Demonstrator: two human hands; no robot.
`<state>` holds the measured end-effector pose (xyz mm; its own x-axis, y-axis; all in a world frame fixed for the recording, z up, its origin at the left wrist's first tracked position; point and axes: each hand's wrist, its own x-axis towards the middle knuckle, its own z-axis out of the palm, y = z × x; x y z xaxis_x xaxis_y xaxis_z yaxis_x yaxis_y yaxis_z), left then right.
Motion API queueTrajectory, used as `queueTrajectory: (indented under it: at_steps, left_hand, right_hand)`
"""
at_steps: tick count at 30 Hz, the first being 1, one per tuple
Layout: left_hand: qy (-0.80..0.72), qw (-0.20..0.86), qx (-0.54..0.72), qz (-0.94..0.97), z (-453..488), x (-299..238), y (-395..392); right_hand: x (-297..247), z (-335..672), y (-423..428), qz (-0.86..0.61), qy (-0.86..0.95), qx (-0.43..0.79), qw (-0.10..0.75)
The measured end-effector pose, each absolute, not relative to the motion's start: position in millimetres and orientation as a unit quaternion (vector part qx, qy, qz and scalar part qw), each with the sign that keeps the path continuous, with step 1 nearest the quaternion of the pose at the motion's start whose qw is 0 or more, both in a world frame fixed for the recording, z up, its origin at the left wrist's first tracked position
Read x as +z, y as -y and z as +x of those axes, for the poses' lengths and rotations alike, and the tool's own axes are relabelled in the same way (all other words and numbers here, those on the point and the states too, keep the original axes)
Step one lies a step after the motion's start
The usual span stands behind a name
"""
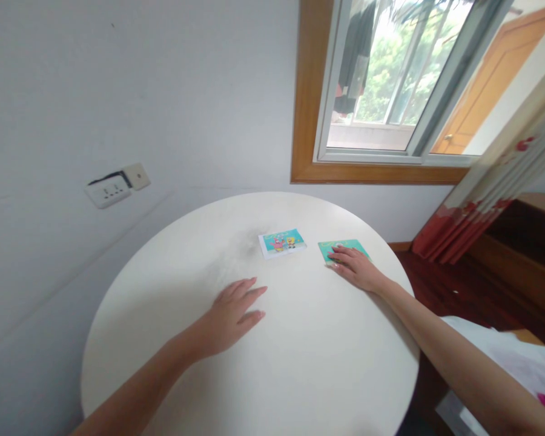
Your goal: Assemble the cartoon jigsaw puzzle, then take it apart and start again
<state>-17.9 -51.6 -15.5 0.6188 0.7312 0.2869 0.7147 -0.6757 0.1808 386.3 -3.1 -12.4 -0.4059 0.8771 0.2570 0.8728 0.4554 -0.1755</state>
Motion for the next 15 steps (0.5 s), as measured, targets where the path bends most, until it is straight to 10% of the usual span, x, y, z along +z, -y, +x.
queueTrajectory:
  at_steps: [15]
  left_hand:
    - [-0.443, -0.107, 0.139, 0.879, -21, -29, 105]
  right_hand:
    - [-19, 311, 97, -0.473, 0.875, -0.029, 0.095]
